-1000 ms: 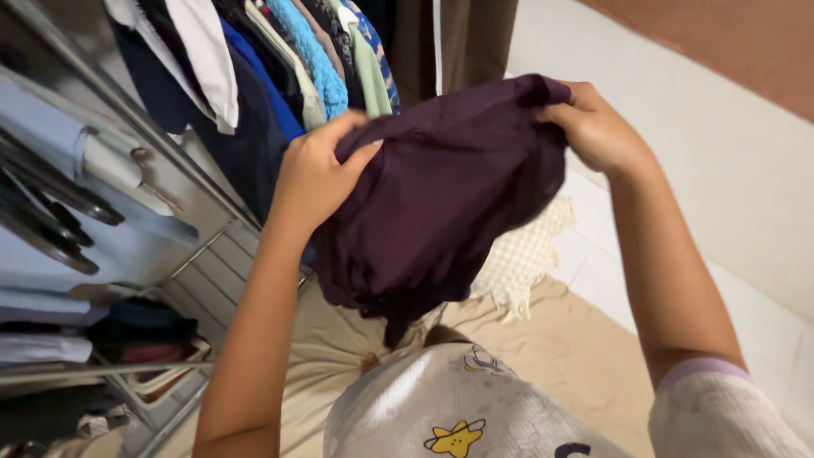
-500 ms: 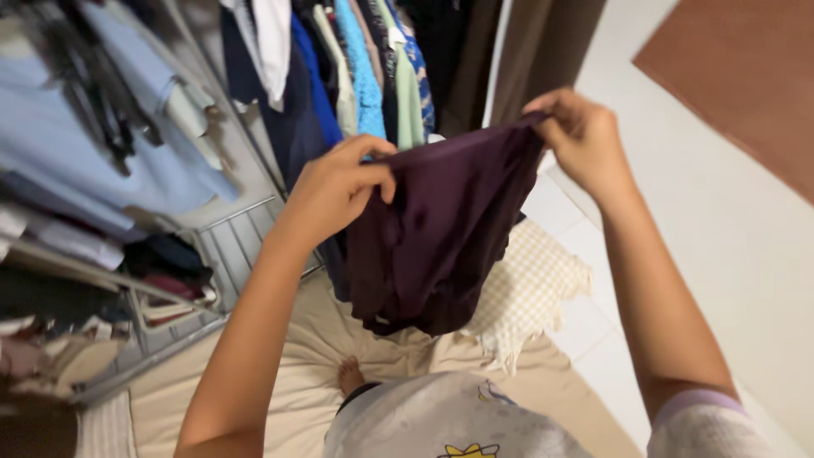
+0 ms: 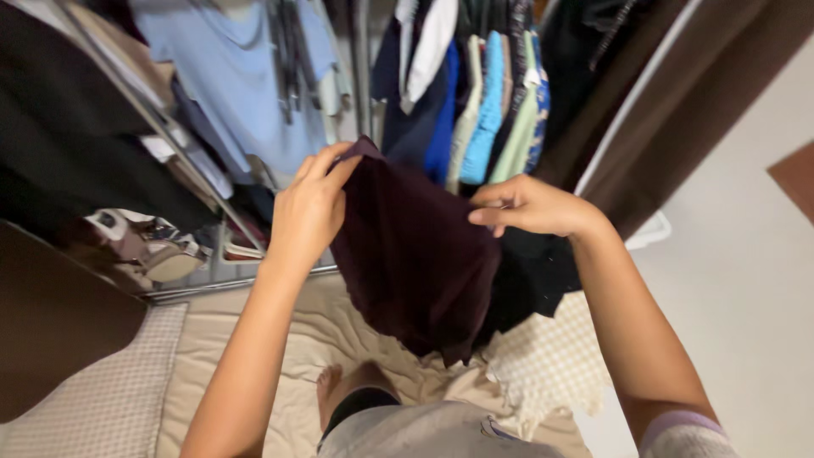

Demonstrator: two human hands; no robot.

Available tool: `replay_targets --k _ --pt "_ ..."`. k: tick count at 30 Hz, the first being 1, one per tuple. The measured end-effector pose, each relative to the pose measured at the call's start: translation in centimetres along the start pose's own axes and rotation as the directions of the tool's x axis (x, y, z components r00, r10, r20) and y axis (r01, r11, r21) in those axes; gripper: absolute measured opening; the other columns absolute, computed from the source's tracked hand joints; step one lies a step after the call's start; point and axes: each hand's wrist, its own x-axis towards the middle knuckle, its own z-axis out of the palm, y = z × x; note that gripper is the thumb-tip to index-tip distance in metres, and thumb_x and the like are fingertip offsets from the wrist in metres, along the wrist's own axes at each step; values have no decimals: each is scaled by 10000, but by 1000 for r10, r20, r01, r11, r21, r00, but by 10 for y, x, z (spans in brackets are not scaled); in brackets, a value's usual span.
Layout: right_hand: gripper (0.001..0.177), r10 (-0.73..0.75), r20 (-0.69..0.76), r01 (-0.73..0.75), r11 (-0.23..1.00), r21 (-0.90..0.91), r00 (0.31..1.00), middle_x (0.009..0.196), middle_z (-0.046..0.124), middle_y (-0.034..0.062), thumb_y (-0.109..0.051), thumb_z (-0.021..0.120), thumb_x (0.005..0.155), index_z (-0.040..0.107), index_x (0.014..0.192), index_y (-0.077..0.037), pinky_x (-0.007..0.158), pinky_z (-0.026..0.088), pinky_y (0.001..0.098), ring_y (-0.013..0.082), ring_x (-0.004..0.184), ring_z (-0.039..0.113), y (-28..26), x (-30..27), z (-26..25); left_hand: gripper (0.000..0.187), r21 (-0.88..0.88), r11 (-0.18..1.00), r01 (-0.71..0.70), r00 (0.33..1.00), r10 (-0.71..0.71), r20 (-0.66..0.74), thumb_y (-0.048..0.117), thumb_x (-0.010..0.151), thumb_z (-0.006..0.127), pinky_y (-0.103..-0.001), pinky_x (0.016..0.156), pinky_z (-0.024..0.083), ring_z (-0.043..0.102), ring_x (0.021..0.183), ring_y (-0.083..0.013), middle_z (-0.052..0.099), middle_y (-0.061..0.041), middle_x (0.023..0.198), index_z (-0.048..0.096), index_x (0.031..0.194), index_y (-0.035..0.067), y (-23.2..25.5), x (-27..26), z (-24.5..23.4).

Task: The person hangs various garments, including a black jacket, a blue shirt, a white and navy top, a maroon top, and black shorts, onto a metal clothing rack. They pick up each item, place it on a hanger, and hang it on the rack, repeating this process for multiple items.

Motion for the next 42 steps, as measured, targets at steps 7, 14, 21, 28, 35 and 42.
replay_targets --k 7,14,21,28,35,42 --pt "352 -266 -286 316 937 146 920 1024 682 13 -310 547 1098 670 1260 -23 776 595 260 86 919 647 -34 164 22 307 29 985 -172 982 169 81 -8 779 612 -381 727 573 628 1097 -262 628 36 1346 698 1052 102 -34 2 -37" --pt "407 -202 -647 260 965 -5 735 897 732 57 -378 614 1034 723 1141 -1 717 537 302 121 814 632 -27 353 27 297 -54 982 -183 962 190 195 9 798 598 -368 675 569 625 1089 -228 641 54 1318 705 1054 113 -83 -4 -36" --pt "312 -221 -744 328 945 -3 631 950 768 56 -290 663 1010 739 1126 -10 682 496 261 102 810 662 -24 348 25 294 -130 970 -207 951 231 205 4 815 593 -368 633 551 622 1104 -226 645 61 1310 718 1056 118 -123 -4 -34" --pt "271 -165 -694 399 897 190 700 936 689 42 -228 567 1112 640 1223 8 609 473 216 73 729 609 -67 293 16 286 -186 929 -319 928 346 140 31 848 608 -348 691 563 606 1074 -221 643 61 1296 723 1096 112 -139 7 -22" --pt "251 -260 -774 458 888 44 578 995 671 59 -129 581 1090 534 1271 39 781 519 263 117 847 626 -42 145 77 184 -216 900 -378 902 411 134 36 853 624 -353 649 558 616 1079 -210 670 62 1249 730 990 98 -125 19 -2" --pt "357 177 -802 119 949 293 570 802 548 9 -259 590 1071 621 1315 -2 574 406 223 66 640 503 -33 16 97 131 -221 901 -373 866 424 264 60 870 646 -402 654 548 619 1093 -190 704 107 1172 750 929 113 -98 55 24"
